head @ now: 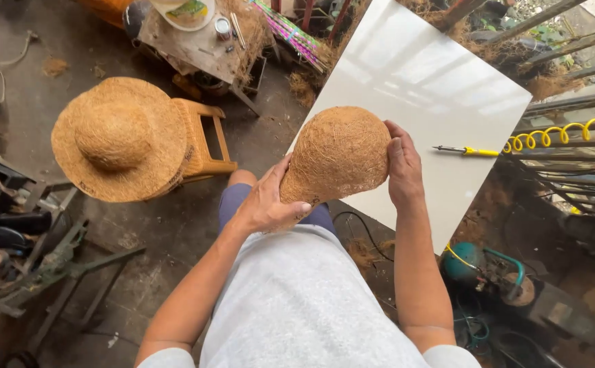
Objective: The person uses a heated branding iron to burn the word 'Kacco' onto the brim of a straw hat. After completing the branding, they place the hat on a nearby stool and briefly inspect the finished mark.
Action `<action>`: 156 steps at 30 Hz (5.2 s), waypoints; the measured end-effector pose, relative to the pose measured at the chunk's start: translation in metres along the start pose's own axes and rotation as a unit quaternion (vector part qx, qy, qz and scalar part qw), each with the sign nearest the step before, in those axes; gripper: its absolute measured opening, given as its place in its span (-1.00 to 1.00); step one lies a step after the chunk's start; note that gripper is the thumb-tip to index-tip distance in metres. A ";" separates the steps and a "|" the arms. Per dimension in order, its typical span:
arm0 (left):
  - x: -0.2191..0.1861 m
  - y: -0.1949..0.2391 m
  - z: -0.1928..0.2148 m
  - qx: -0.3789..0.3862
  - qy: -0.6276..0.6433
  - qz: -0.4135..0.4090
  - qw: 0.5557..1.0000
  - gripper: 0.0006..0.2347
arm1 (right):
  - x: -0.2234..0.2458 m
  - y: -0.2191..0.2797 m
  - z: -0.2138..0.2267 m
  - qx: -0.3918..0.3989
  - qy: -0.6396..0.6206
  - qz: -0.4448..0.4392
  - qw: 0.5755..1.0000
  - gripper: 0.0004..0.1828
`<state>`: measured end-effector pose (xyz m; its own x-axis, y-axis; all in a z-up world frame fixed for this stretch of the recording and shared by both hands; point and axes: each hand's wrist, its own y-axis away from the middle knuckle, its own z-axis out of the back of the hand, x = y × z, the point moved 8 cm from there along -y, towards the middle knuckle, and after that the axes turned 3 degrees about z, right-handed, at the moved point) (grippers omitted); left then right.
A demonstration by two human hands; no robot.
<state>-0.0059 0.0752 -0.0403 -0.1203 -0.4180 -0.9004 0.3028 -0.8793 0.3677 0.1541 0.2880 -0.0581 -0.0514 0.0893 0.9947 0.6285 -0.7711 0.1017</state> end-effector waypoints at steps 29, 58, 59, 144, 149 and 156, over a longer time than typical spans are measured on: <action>-0.010 -0.026 0.025 -0.143 0.052 0.018 0.988 -0.03 | 0.000 -0.021 -0.047 0.095 0.137 -0.009 0.986 -0.30; 0.066 0.064 0.168 -0.122 0.413 -0.217 0.876 -0.34 | 0.244 0.143 -0.204 0.139 -0.271 0.233 0.923 -0.92; 0.076 0.071 0.176 -0.106 0.418 -0.214 0.876 -0.36 | 0.242 0.151 -0.217 0.128 -0.266 0.243 0.924 -0.92; 0.202 0.318 0.159 0.195 0.267 -0.079 0.940 -0.85 | -0.049 0.493 -0.410 -0.402 -0.440 0.108 0.796 -0.56; 0.226 0.302 0.190 0.186 0.417 0.002 0.890 -0.82 | -0.067 0.528 -0.387 -0.424 -0.446 0.115 0.780 -0.51; 0.183 0.328 0.123 0.386 0.229 0.031 0.893 -0.49 | -0.092 0.531 -0.379 -0.282 -0.498 0.204 0.794 -0.43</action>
<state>-0.0450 -0.3183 -0.0558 0.3262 -0.4890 -0.8090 -0.4671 -0.8274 0.3117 0.1982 -0.3690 -0.0896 0.8832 -0.0040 0.4689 -0.0281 -0.9986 0.0445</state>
